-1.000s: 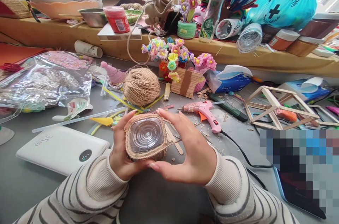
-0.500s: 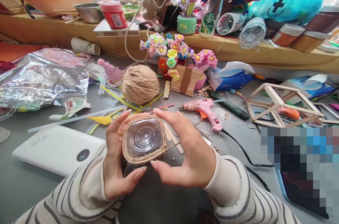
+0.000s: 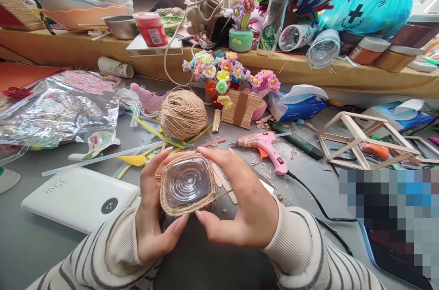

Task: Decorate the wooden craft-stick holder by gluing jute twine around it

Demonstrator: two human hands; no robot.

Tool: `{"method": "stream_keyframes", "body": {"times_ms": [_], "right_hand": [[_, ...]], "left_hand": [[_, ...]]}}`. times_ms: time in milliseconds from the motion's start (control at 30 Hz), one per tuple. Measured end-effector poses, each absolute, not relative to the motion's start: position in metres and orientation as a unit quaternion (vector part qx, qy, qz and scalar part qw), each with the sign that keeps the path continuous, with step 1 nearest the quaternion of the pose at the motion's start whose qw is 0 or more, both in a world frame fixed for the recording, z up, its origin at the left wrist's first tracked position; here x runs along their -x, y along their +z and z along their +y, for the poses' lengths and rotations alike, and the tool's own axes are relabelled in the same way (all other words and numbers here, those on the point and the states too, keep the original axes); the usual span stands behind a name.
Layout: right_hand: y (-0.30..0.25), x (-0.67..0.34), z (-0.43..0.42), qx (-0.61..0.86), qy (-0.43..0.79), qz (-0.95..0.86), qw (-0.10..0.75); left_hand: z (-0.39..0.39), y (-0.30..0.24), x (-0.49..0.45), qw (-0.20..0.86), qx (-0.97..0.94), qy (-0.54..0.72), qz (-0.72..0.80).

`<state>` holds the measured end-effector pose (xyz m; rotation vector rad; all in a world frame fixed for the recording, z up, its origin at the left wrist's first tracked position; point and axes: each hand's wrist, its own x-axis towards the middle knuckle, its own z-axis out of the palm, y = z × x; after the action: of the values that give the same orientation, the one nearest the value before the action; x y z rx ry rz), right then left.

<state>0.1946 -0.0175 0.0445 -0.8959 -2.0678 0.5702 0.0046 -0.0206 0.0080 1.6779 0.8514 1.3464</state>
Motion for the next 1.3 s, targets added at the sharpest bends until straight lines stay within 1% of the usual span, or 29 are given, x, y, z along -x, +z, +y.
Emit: {"method": "stream_keyframes", "body": {"times_ms": [167, 300, 533, 833, 1033, 1300], "right_hand": [[0.0456, -0.1936, -0.0166, 0.350, 0.227, -0.813, 0.406], [0.0447, -0.1937, -0.0171, 0.350, 0.242, -0.809, 0.406], [0.0399, -0.1961, -0.0187, 0.346, 0.277, -0.795, 0.413], [0.0413, -0.1941, -0.0195, 0.346, 0.268, -0.797, 0.416], [0.0435, -0.1952, -0.0180, 0.341, 0.256, -0.810, 0.402], [0.0434, -0.1940, -0.0185, 0.345, 0.265, -0.804, 0.406]], "left_hand": [[-0.0210, 0.0087, -0.0027, 0.402, -0.662, 0.525, 0.352], [-0.0201, 0.0106, -0.0004, 0.416, -0.683, 0.500, 0.332], [-0.0208, 0.0128, -0.0037, 0.444, -0.651, 0.520, 0.330], [-0.0220, 0.0106, -0.0047, 0.435, -0.649, 0.526, 0.336], [-0.0202, 0.0093, -0.0010, 0.417, -0.677, 0.510, 0.327], [-0.0218, 0.0100, -0.0016, 0.433, -0.662, 0.511, 0.337]]}}
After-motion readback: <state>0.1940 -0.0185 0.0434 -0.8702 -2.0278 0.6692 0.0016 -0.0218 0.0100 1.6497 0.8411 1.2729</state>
